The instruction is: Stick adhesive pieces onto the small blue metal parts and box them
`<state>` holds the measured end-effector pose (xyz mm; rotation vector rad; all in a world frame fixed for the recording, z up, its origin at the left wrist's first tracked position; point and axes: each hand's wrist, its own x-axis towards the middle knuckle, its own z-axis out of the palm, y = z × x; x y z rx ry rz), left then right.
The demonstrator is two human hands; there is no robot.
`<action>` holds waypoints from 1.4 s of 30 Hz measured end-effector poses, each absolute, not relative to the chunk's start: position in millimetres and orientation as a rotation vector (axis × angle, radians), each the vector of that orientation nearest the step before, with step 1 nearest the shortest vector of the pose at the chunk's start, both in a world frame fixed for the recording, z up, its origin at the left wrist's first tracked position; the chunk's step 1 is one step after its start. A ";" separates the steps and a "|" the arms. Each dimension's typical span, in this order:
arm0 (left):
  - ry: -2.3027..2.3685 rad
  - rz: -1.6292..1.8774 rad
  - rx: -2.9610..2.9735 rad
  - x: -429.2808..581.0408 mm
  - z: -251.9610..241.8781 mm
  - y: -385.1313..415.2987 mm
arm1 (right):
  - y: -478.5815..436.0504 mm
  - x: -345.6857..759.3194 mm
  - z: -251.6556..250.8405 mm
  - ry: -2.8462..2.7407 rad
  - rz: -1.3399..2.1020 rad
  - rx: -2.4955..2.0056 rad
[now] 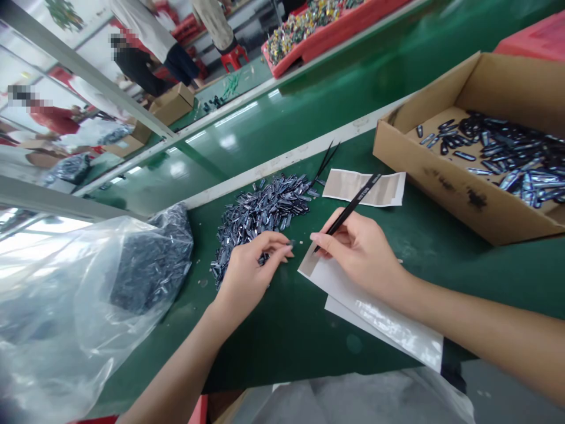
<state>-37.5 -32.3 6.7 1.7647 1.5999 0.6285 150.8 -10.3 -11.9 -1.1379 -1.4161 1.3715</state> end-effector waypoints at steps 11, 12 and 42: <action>1.194 0.856 0.796 -8.8 -6.0 -46.0 | -13.8 150.8 -7.6 -1.475 1.324 -1.171; 1.191 0.871 0.780 -8.6 -5.4 -46.4 | -14.3 150.8 -7.5 -1.488 1.308 -1.173; 1.160 1.007 0.743 -4.8 -2.3 -52.3 | -31.1 153.6 -20.4 -1.883 0.768 -0.834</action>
